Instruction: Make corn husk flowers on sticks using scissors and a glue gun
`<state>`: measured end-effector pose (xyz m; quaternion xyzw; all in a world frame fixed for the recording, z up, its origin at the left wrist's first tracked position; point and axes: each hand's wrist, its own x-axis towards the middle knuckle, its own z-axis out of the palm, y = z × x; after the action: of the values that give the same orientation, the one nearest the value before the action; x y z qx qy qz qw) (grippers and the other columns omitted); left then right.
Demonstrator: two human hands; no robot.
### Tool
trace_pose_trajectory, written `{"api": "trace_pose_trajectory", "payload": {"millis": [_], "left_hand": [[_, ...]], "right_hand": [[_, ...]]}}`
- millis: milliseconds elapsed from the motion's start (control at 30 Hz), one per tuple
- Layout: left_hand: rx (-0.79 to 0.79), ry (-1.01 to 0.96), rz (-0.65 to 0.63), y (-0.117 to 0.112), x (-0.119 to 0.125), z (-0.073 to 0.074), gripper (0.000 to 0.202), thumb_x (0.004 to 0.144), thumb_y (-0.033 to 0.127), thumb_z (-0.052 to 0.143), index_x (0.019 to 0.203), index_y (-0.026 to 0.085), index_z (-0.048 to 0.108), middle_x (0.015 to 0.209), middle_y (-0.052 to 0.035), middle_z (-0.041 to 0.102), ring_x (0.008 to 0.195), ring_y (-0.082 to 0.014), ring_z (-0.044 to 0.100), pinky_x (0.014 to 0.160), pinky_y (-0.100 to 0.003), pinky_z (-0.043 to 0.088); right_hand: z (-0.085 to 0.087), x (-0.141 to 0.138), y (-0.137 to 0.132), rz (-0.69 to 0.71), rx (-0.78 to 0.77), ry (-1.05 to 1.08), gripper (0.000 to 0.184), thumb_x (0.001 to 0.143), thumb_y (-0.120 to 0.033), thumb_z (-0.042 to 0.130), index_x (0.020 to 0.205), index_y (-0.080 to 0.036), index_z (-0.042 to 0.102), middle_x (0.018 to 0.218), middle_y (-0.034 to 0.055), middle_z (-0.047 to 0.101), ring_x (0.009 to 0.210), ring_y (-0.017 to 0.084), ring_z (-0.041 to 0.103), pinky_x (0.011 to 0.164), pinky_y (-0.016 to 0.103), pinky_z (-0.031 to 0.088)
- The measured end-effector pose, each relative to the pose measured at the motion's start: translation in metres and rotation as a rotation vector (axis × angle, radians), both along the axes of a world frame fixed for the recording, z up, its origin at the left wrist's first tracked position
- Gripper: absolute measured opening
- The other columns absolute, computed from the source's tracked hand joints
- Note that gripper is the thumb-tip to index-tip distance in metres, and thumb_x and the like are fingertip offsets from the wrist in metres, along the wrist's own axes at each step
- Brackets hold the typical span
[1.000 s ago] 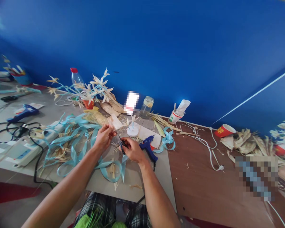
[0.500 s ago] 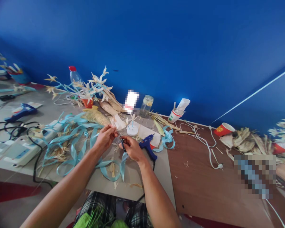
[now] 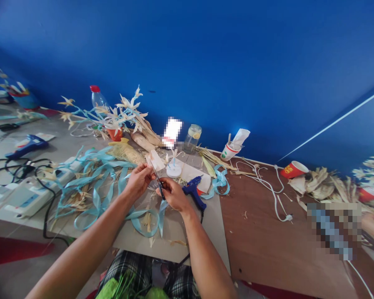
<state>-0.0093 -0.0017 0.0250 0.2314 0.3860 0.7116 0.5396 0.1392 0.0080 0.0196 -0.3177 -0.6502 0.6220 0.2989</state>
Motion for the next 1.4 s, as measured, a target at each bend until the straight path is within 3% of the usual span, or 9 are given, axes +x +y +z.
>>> {"api": "trace_pose_trajectory", "payload": {"millis": [233, 833, 1400], "left_hand": [[-0.011, 0.001, 0.006, 0.0, 0.001, 0.0, 0.028, 0.058, 0.025, 0.073, 0.067, 0.016, 0.048, 0.049, 0.0067, 0.049, 0.041, -0.0067, 0.05, 0.046, -0.019, 0.038], [0.002, -0.002, -0.018, -0.001, 0.001, 0.001, 0.026, 0.059, 0.026, 0.073, 0.065, 0.015, 0.049, 0.048, 0.0059, 0.048, 0.043, -0.0062, 0.049, 0.047, -0.018, 0.038], [0.036, -0.002, -0.029, 0.001, -0.003, -0.005, 0.025, 0.062, 0.023, 0.072, 0.066, 0.015, 0.049, 0.051, 0.0063, 0.048, 0.044, -0.0055, 0.049, 0.047, -0.017, 0.036]], "right_hand": [[-0.001, -0.002, -0.001, -0.019, 0.074, -0.033, 0.032, 0.073, -0.03, 0.062, 0.102, -0.015, 0.058, 0.071, -0.0016, 0.053, 0.065, 0.01, 0.046, 0.061, 0.024, 0.036], [-0.012, 0.0, 0.003, -0.03, 0.052, -0.03, 0.035, 0.075, -0.04, 0.063, 0.101, -0.016, 0.059, 0.07, -0.0015, 0.051, 0.062, 0.01, 0.044, 0.057, 0.023, 0.034], [-0.021, -0.004, 0.007, -0.074, 0.056, -0.063, 0.025, 0.073, -0.032, 0.059, 0.094, -0.018, 0.059, 0.066, -0.0013, 0.055, 0.059, 0.011, 0.049, 0.058, 0.024, 0.039]]}}
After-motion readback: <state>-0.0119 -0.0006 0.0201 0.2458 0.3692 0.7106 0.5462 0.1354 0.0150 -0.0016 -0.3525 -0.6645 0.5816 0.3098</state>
